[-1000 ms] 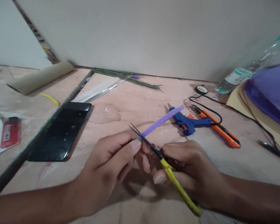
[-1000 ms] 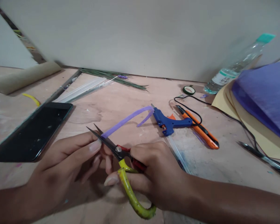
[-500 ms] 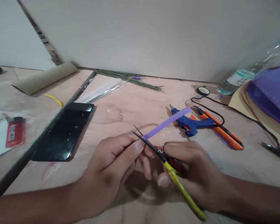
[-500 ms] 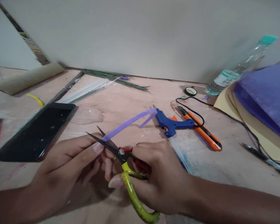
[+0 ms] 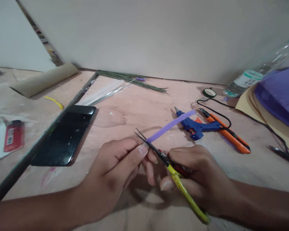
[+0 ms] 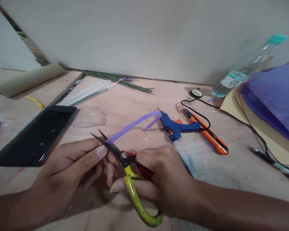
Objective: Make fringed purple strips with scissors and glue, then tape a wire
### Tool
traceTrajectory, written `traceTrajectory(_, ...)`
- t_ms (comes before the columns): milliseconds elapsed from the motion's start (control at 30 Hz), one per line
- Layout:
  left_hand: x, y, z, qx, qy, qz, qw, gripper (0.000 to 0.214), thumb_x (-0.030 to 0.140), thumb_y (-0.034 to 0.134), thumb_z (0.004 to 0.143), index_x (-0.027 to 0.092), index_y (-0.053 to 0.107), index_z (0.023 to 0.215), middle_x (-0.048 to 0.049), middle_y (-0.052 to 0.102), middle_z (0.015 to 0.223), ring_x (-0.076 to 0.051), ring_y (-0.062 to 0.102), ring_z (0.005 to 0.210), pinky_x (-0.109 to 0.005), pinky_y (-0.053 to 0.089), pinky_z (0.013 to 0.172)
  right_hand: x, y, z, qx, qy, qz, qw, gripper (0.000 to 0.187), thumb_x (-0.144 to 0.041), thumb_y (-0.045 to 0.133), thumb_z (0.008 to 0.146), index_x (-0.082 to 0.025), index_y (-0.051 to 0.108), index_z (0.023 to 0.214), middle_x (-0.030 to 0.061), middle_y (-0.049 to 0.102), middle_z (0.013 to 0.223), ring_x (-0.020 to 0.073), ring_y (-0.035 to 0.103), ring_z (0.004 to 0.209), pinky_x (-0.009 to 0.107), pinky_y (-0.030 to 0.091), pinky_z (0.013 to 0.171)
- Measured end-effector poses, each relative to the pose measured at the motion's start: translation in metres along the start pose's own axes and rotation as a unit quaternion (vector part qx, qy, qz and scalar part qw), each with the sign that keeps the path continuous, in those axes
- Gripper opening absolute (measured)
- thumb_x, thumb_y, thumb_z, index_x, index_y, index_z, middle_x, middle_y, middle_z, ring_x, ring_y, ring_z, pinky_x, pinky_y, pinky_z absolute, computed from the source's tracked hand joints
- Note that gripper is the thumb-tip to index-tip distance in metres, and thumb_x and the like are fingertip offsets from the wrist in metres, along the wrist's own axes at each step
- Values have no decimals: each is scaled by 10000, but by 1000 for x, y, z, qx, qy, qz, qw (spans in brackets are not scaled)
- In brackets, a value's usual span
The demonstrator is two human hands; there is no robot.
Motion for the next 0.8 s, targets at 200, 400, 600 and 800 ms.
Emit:
traceTrajectory(200,1,-4,1,13,0,-3,1000,323,386,658,1010,168,730,784,-25,736,654,-75,422,452,-180,297,410,-5,-4,3,23,-16,-9,1000,486,-585,697,1045,-170,711,793,-17,609,682,102,516,600,254,390,585)
traceTrajectory(400,3,-7,1,31,24,20,999,300,346,619,1036,179,732,814,-11,732,659,-80,428,454,-182,327,420,-6,-7,4,43,-1,-60,997,628,-662,649,1037,-194,526,637,-34,432,598,109,389,567,283,306,544)
traceTrajectory(600,3,-7,-3,49,13,18,999,331,368,639,1018,173,725,764,-24,731,646,-80,413,447,-190,317,417,-8,-5,4,34,-7,-56,998,591,-664,676,1018,-170,613,701,-36,464,631,108,397,591,291,303,573)
traceTrajectory(800,4,-5,-3,37,21,21,999,336,342,650,1002,166,741,732,-27,725,636,-77,447,458,-179,318,411,-4,-5,2,33,-5,-45,998,559,-643,698,1012,-160,661,734,-35,509,663,98,422,586,277,316,562)
Point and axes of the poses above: each hand's wrist, its own z-axis towards the middle knuckle, its own y-axis out of the palm, x = y × z, the point moved 7 cm from there along z, towards the middle knuckle
